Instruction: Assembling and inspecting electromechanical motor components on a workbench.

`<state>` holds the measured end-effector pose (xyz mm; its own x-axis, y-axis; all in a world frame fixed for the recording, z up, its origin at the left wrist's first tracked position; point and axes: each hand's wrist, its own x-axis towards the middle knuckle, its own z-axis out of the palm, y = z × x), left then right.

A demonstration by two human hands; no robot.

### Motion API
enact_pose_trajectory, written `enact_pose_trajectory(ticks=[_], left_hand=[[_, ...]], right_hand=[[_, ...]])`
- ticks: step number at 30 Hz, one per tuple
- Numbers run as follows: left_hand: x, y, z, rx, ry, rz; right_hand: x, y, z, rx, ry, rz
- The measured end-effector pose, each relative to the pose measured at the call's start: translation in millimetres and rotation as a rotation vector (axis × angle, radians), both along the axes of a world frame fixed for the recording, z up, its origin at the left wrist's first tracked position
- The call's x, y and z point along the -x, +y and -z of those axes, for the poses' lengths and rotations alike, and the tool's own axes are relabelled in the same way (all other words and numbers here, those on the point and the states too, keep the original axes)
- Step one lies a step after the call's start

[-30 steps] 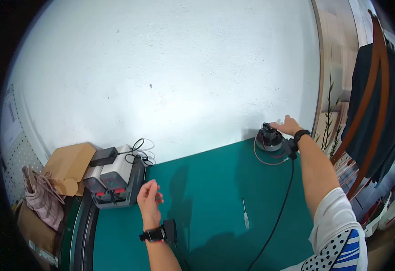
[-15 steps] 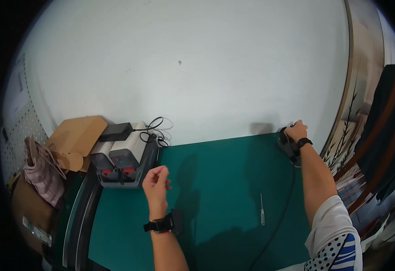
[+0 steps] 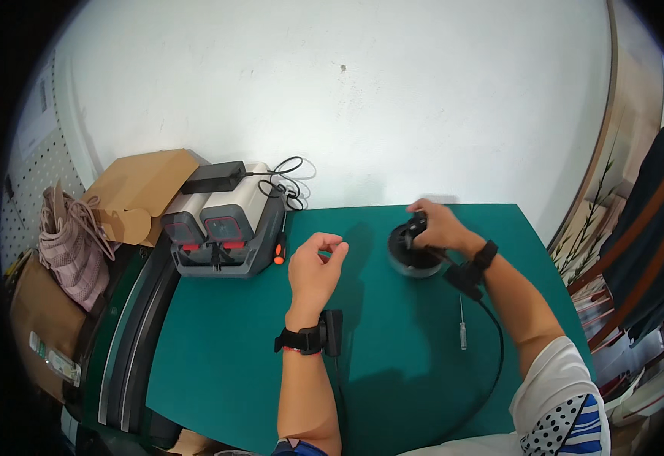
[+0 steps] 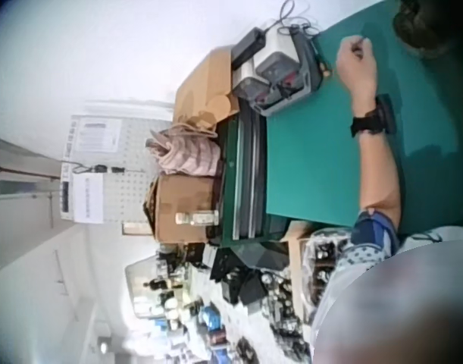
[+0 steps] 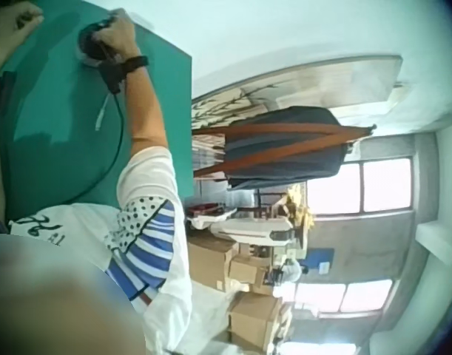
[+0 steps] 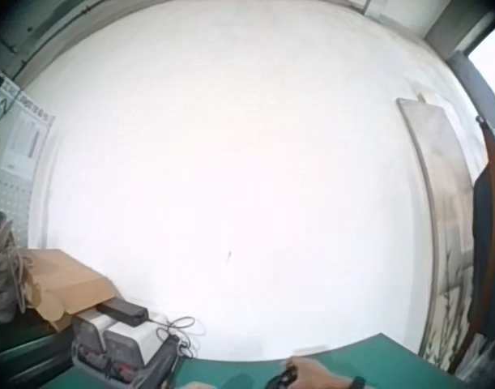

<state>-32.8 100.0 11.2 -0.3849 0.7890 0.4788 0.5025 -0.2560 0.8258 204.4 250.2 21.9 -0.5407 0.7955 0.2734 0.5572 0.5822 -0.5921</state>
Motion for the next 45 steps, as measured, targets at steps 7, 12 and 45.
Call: enact_pose_trajectory(ticks=[7, 12, 45], left_hand=[[-5.5, 7.6, 0.3, 0.099, 0.081, 0.078], [-17.0, 12.9, 10.2, 0.057, 0.065, 0.247], [-50.6, 20.8, -26.8, 0.269, 0.809, 0.216]], right_hand=[[55.2, -56.0, 6.3, 0.052, 0.181, -0.414], [41.8, -57.1, 26.1, -0.216, 0.142, -0.302], [-34.4, 3.5, -0.9, -0.034, 0.599, -0.018]])
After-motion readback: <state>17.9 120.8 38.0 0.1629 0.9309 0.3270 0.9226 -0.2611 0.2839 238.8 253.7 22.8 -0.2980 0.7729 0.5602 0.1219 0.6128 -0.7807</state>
